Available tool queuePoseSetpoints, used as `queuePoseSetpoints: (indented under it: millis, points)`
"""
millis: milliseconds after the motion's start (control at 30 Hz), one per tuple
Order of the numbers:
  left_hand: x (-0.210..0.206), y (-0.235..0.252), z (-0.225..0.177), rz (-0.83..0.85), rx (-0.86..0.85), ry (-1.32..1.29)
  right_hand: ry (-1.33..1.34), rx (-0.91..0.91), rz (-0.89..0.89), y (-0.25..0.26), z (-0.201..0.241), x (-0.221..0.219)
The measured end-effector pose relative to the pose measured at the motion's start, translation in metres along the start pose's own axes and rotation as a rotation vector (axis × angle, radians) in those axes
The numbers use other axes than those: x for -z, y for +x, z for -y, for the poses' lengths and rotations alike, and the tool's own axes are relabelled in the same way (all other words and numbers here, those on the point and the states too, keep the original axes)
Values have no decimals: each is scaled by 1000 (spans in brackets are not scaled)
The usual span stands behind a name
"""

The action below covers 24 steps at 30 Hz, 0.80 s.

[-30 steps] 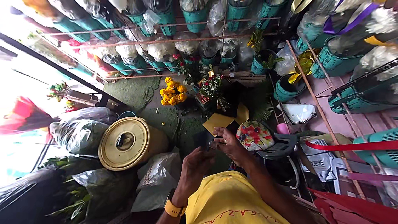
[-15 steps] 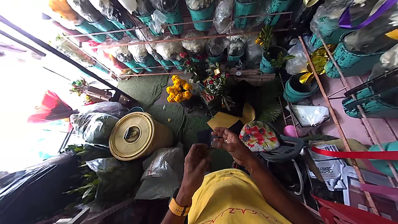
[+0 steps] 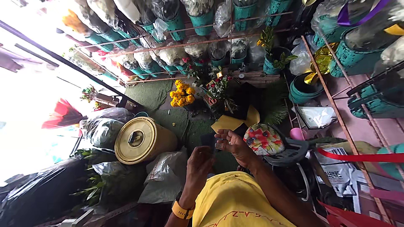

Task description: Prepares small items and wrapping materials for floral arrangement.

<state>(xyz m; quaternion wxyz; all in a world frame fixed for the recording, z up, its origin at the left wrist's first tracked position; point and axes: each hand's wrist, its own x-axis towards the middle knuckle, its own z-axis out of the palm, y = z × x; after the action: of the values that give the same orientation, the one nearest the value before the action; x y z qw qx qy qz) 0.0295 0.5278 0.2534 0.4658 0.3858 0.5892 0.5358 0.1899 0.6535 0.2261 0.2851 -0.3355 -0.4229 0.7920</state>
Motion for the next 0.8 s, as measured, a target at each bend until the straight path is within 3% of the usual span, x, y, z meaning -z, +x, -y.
queuePoseSetpoints:
  millis: [233,400,533,700,800]
  points:
    - [-20,15,2,5,-84,193,118,-168,213,-15,1,20]
    - [-33,23,11,25,-403,446,49,-185,263,-22,-3,30]
    - [-45,22,19,-94,-699,698,-29,-77,207,-29,5,40]
    - [-60,21,18,-278,-629,776,-271,121,54,-38,20,61]
    - [-63,24,18,-280,-505,726,-413,202,-1,-45,25,73]
